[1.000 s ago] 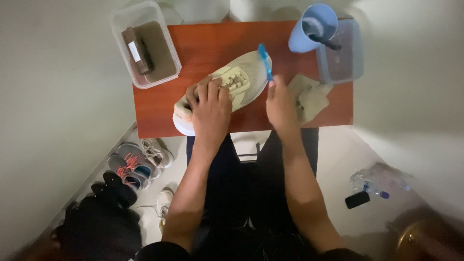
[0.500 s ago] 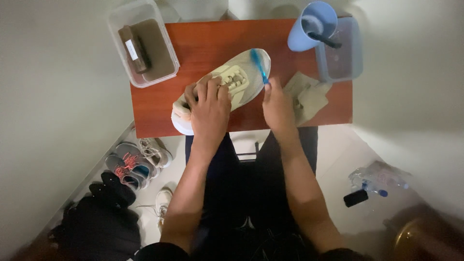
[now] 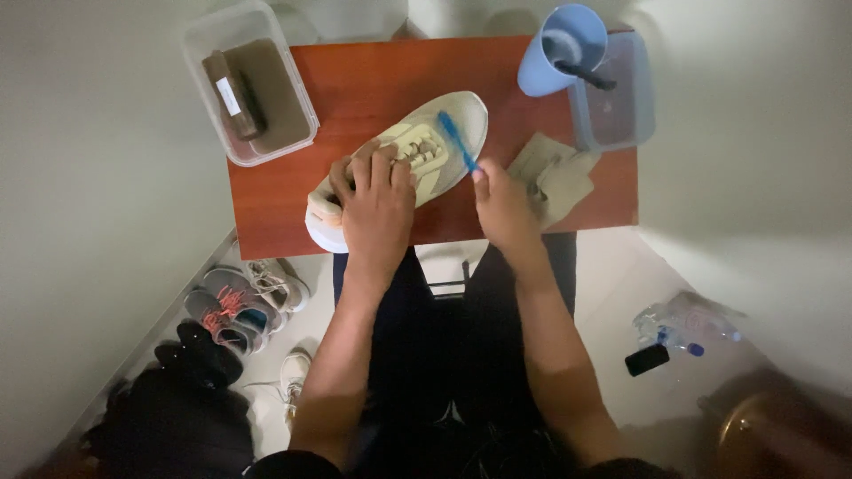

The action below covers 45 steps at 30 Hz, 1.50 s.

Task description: Cleaning a white sneaker using a toothbrush, cleaning solution, and a cloth on a low table.

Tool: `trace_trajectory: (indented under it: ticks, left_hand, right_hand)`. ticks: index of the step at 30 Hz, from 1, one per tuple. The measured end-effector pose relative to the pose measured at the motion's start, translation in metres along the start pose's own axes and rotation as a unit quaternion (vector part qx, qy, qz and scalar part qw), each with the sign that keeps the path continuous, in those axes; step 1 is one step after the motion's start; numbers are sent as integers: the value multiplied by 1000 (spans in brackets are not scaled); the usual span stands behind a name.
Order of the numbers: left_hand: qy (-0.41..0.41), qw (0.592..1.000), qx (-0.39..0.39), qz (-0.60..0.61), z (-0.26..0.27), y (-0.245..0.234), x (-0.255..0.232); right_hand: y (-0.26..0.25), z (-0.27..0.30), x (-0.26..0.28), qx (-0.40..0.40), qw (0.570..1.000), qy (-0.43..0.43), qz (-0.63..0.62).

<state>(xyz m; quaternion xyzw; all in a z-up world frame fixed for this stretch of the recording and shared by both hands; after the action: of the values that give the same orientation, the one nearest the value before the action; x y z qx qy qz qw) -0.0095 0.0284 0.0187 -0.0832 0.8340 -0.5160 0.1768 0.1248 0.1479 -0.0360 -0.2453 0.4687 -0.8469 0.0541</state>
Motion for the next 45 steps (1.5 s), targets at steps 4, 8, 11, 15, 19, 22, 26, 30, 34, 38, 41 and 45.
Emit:
trace_trajectory:
  ticks: [4, 8, 11, 15, 19, 22, 26, 30, 34, 38, 41, 45]
  left_hand:
    - [-10, 1000, 15, 20, -1, -4, 0]
    - [-12, 1000, 1, -4, -4, -6, -1]
    - [-19, 999, 12, -23, -6, -6, -3]
    - [-32, 999, 28, -12, -9, -12, -4]
    - [-25, 999, 13, -19, -9, -13, -5]
    - [-16, 1000, 7, -4, -9, -11, -3]
    - [-25, 999, 22, 3, -5, -9, -1]
    - [-14, 999, 29, 22, -6, -10, -1]
    - [-13, 999, 31, 37, -6, -15, -2]
    - [-16, 989, -4, 148, -7, -24, 2]
    - [-21, 977, -44, 208, -1, -14, 12]
    - [-43, 928, -114, 352, 1, -20, 32]
  right_hand:
    - [-10, 0, 11, -43, 999, 22, 5]
    - [-9, 21, 24, -60, 997, 4, -56]
    - [10, 38, 7, -24, 993, 1, -118]
    - [13, 54, -3, -5, 993, -4, -116]
    - [5, 30, -2, -85, 993, -32, -76]
    - [2, 19, 2, -124, 991, -34, -24]
    - [8, 34, -1, -100, 991, -35, -78]
    - [35, 45, -25, 3, 988, -13, -154]
    - [27, 39, -21, -22, 990, -35, -132]
    - [19, 10, -15, -99, 982, -31, -157]
    - [20, 1, -15, -119, 945, -22, -304]
    - [12, 13, -5, -93, 856, -40, -507]
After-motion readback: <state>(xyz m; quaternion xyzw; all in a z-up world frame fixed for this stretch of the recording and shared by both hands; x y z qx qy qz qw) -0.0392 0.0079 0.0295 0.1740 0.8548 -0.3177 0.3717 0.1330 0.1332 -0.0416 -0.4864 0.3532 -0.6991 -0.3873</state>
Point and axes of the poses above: each hand's wrist, its own z-axis away from the middle knuckle, its own y-axis out of the palm, x = y × z, the point moved 3 cm from there along -z, towards the middle knuckle, and after that the axes turned 10 degrees about z, right-handed, at the moved point
